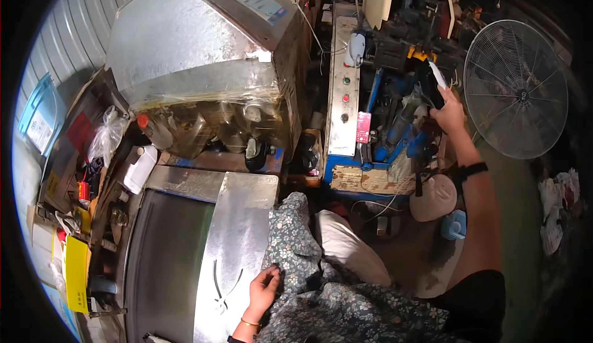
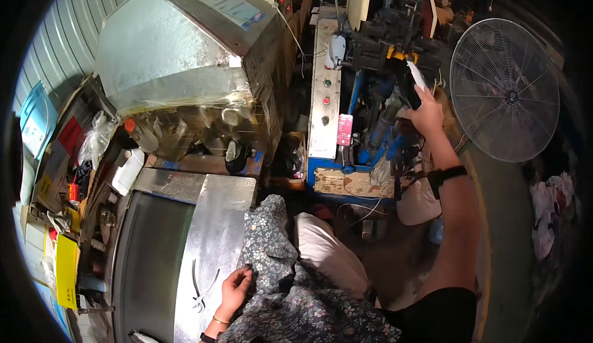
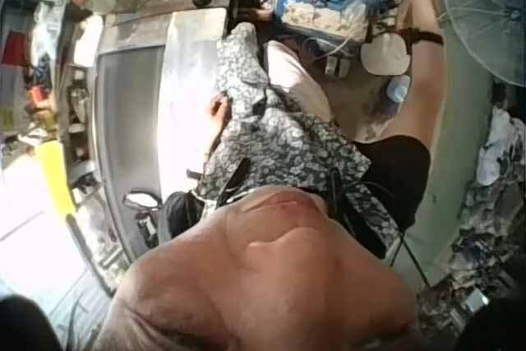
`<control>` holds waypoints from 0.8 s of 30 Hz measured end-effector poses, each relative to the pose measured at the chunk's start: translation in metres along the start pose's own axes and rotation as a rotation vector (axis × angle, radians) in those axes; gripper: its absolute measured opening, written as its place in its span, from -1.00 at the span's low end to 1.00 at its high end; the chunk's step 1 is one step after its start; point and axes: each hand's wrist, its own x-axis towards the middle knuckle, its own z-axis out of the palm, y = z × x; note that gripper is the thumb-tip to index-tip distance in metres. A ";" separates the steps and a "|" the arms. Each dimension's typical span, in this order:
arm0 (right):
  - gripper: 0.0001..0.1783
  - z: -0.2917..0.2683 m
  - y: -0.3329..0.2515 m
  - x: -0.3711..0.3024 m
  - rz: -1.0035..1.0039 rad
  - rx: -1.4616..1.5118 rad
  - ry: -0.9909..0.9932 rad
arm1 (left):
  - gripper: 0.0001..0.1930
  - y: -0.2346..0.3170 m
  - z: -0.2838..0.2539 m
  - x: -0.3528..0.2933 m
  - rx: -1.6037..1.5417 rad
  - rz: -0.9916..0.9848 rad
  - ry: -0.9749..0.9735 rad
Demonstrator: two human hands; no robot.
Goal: Assembling shoe uppers onto shoe forms and processing them using a lasting machine.
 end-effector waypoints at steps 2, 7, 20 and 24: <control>-0.14 0.001 0.017 0.019 0.044 -0.042 0.004 | -0.70 -0.002 0.000 -0.001 0.030 -0.023 0.063; -0.13 -0.005 0.039 0.052 -0.008 -0.069 -0.229 | -0.70 -0.001 0.008 0.003 0.124 0.002 0.058; -0.23 0.037 0.000 -0.004 0.069 -0.275 -0.200 | -0.76 0.008 0.029 0.010 0.473 0.164 0.062; -0.27 0.040 0.004 -0.003 0.087 -0.249 -0.198 | -0.79 0.018 0.032 0.010 0.637 0.294 0.044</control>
